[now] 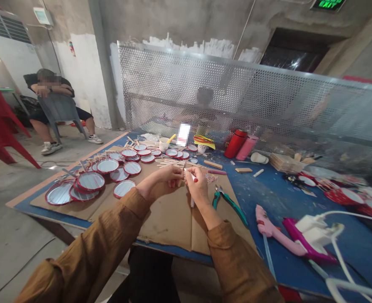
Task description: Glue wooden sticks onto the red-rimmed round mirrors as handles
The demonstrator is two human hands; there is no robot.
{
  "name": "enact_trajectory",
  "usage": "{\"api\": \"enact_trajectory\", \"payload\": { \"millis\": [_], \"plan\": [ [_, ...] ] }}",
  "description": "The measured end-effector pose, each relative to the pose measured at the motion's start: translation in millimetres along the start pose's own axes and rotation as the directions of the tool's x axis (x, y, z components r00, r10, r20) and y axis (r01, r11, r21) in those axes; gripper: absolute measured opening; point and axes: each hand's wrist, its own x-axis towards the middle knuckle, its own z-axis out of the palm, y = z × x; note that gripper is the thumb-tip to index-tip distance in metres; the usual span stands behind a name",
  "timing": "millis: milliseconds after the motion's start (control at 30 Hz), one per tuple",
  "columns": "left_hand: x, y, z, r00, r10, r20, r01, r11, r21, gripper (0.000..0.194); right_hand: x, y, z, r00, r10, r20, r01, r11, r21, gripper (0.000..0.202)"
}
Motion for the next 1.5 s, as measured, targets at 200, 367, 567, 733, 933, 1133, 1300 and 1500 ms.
{"api": "enact_trajectory", "payload": {
  "millis": [200,367,567,733,933,1133,1300,1500],
  "plan": [
    [2.0,-2.7,-0.2,1.000,0.007,0.007,-0.007,1.000,-0.002,0.022,0.4,0.6,-0.3,1.000,-0.004,0.014,0.004,1.000,-0.025,0.020],
    [3.4,-4.9,-0.3,0.999,0.030,0.019,-0.030,0.999,-0.026,0.018,0.6,0.5,-0.3,1.000,-0.002,-0.002,0.002,1.000,0.003,0.022],
    [4.9,-4.2,0.2,1.000,-0.001,0.012,0.001,1.000,0.000,0.016,0.3,-4.4,-1.5,1.000,0.005,0.019,-0.004,1.000,-0.026,0.020],
    [3.5,-3.0,0.2,0.999,0.022,0.026,-0.022,1.000,-0.016,0.019,0.7,-4.5,-1.8,1.000,-0.011,-0.016,0.011,1.000,-0.003,0.021],
    [4.0,-4.1,-0.7,1.000,0.014,0.027,-0.014,1.000,-0.013,0.019,0.8,-4.9,-2.1,1.000,0.015,0.015,-0.015,1.000,-0.026,0.020],
    [5.5,-5.6,-1.1,0.999,0.026,0.040,-0.026,1.000,-0.015,0.018,0.5,-7.9,-2.0,1.000,-0.006,-0.004,0.006,1.000,-0.004,0.021],
    [5.9,-5.5,-0.5,1.000,0.003,0.027,-0.003,1.000,0.005,0.018,-0.1,-8.1,-2.2,1.000,0.005,0.013,-0.005,1.000,-0.020,0.022],
    [3.2,-1.1,0.0,1.000,-0.003,0.023,0.003,1.000,0.007,0.016,-0.2,-8.7,-1.8,1.000,0.002,0.010,-0.002,1.000,-0.013,0.022]
  ]
}}
